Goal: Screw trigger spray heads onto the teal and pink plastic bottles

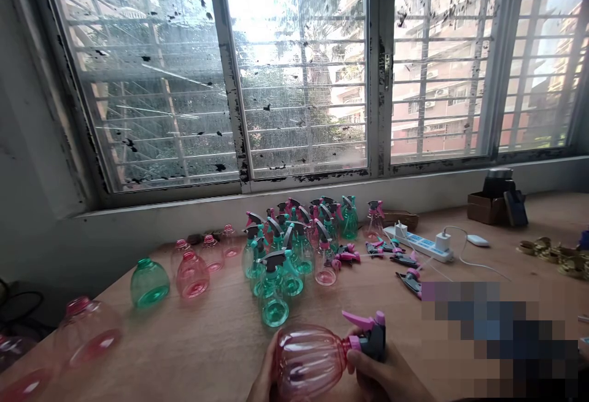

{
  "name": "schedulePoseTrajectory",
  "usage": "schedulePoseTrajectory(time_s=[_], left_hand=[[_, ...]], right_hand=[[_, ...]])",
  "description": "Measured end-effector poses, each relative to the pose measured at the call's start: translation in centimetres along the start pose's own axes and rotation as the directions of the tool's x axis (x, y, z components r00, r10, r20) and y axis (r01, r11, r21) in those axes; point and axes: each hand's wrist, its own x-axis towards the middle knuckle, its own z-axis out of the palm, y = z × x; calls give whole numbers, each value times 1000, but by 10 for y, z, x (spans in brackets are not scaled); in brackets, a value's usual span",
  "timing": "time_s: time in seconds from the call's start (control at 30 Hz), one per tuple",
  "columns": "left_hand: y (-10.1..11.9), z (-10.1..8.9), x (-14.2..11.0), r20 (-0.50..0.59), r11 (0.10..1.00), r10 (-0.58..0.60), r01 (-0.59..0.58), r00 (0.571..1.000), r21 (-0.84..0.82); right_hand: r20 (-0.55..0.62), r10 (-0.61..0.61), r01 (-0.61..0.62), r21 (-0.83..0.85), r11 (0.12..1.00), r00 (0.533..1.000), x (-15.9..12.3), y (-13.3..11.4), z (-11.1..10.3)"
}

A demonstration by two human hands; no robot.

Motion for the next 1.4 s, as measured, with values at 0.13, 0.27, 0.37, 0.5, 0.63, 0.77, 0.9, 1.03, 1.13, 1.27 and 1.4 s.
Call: schedulePoseTrajectory(time_s=[0.13,0.27,0.37,0.5,0.63,0.77,0.9,1.03,1.13,1.27,1.4], left_hand=[[-4,-5,5,-11,995,-23,24,1000,95],[-4,-5,6,-18,991,36,-34,999,130],[-3,-5,6,-31,989,30,-25,999,149],[-6,-7,4,-38,992,8,-3,999,125],[-14,-6,2,-11,1000,27,-27,1000,3],[-16,-6,3,0,999,-4,4,1000,-52],[-15,-12,6,5,1000,12,-12,1000,14],[-21,-19,9,-26,984,55,-49,998,172],[-23,-21,10,-50,969,85,-71,995,235],[-18,-17,8,8,986,58,-59,998,154],[-13,-10,6,15,995,64,-65,998,70]], right_hand=[[-1,-14,14,27,1000,1000,1,0,1],[-27,-7,9,63,998,1000,1,1,2],[-35,-4,6,75,997,999,1,2,3],[-48,15,-12,61,998,999,0,1,3],[12,3,-3,27,1000,1000,1,0,2],[29,-5,4,20,1000,1000,1,1,0],[0,-21,21,49,999,1000,1,-1,2],[12,-40,40,21,999,999,0,-2,2],[30,-4,4,-11,1000,1000,0,-3,0],[29,-6,8,-45,999,1000,-1,-5,0],[28,-7,8,-32,999,1000,-1,-5,1]])
